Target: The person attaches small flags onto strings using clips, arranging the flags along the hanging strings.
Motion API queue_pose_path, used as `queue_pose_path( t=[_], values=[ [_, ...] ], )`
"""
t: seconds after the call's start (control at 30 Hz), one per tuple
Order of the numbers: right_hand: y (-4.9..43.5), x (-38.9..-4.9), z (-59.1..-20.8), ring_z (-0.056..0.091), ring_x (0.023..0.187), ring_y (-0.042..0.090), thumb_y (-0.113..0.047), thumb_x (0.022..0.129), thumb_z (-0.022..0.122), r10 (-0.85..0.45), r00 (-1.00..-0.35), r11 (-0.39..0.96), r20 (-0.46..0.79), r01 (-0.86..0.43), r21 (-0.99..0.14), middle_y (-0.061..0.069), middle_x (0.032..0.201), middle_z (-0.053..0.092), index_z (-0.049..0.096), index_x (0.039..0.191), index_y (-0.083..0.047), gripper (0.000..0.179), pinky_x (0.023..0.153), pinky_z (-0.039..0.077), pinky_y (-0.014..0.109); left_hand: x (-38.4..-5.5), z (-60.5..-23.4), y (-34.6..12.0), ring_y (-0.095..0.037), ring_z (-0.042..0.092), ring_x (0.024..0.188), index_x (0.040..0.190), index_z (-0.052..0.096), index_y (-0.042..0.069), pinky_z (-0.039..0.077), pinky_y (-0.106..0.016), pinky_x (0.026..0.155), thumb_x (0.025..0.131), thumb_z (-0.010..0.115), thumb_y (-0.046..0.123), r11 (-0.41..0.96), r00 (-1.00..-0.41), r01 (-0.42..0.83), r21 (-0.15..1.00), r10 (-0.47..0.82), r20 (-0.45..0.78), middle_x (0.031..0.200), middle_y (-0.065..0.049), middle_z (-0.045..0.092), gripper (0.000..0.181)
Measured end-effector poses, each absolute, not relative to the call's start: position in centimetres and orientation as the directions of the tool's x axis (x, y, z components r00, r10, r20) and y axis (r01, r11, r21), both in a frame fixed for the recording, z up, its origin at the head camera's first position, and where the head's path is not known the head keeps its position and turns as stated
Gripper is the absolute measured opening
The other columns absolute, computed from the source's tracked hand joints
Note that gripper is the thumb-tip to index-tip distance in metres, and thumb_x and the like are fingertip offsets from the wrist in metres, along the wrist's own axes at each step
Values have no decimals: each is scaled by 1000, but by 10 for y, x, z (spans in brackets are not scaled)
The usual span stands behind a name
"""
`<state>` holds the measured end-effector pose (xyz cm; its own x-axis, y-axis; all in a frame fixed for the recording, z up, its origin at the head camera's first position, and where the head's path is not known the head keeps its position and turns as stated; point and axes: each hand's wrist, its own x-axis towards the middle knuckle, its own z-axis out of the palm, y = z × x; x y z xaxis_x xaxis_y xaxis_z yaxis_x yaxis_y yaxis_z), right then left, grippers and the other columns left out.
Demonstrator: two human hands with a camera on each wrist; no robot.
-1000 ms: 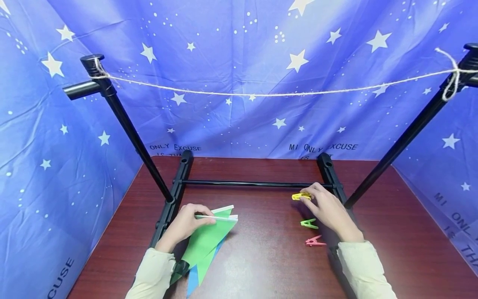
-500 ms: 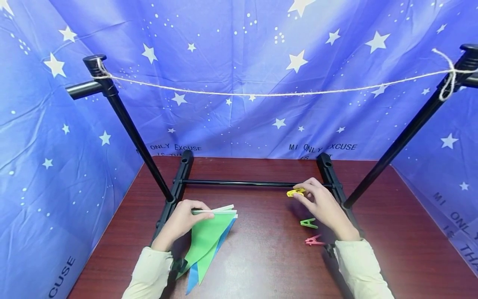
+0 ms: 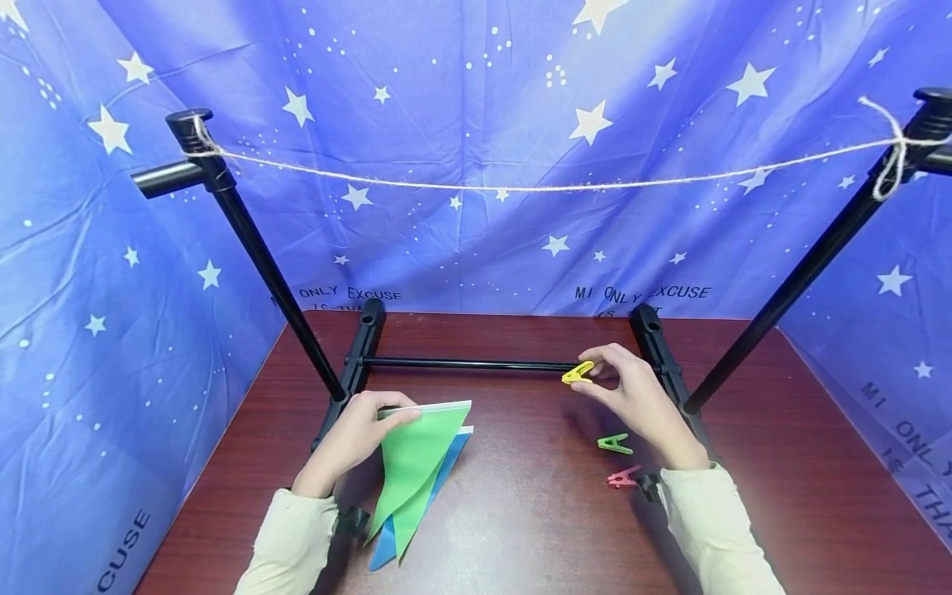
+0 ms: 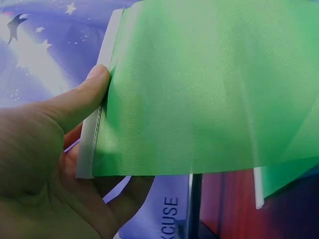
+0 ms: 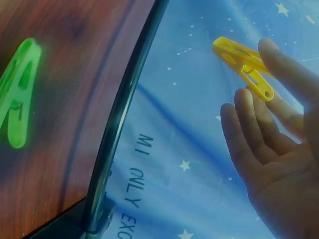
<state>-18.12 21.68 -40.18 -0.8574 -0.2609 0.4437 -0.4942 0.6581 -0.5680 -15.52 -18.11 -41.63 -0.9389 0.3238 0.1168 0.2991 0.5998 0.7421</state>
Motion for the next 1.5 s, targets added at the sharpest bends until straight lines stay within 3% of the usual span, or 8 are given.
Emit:
queue_pose_path(
  t=[0.17, 0.4, 0.6, 0.9, 1.17, 1.5],
  values=[
    [214, -180, -398, 63, 83, 9, -22, 76, 87, -230, -860, 648, 455, -484, -588, -2, 89, 70, 69, 107, -13, 36, 69, 53, 19, -154, -408, -184, -8, 66, 95, 98, 76, 25, 51, -32, 83, 96, 65, 33, 586, -929, 327, 741, 342, 140, 97, 12, 72, 14],
    [208, -181, -390, 67, 82, 9, -20, 79, 84, -258, -836, 628, 484, -526, -574, -2, 90, 72, 69, 108, -13, 33, 69, 54, 27, -151, -397, -187, -7, 65, 97, 103, 74, 27, 52, -33, 86, 98, 63, 31, 576, -929, 325, 750, 344, 138, 101, 13, 71, 13],
    [201, -180, -380, 67, 84, 7, -19, 79, 84, -275, -810, 623, 518, -561, -545, -5, 93, 71, 69, 110, -16, 34, 74, 51, 20, -151, -393, -187, -8, 66, 98, 103, 75, 25, 53, -34, 87, 97, 65, 32, 582, -931, 333, 742, 329, 160, 100, 12, 72, 14],
    [191, -178, -367, 64, 84, 3, -21, 81, 83, -293, -794, 582, 533, -590, -559, -7, 95, 68, 69, 109, -20, 32, 72, 53, 24, -150, -385, -189, -10, 67, 98, 103, 75, 25, 53, -36, 87, 96, 66, 34, 597, -942, 312, 739, 293, 162, 101, 10, 73, 15],
    [181, -177, -358, 65, 82, 8, -16, 79, 84, -281, -781, 567, 557, -604, -561, -2, 92, 70, 67, 113, -13, 38, 74, 53, 22, -150, -375, -193, -10, 66, 102, 106, 75, 25, 53, -37, 87, 95, 66, 38, 596, -941, 324, 734, 281, 187, 104, 9, 73, 18],
    [170, -177, -344, 67, 82, 9, -15, 77, 85, -299, -751, 537, 588, -642, -547, -5, 93, 69, 69, 106, -11, 34, 74, 50, 18, -153, -367, -195, -10, 68, 99, 104, 76, 25, 54, -32, 82, 93, 68, 39, 596, -934, 354, 721, 271, 234, 102, 9, 74, 19]
  ],
)
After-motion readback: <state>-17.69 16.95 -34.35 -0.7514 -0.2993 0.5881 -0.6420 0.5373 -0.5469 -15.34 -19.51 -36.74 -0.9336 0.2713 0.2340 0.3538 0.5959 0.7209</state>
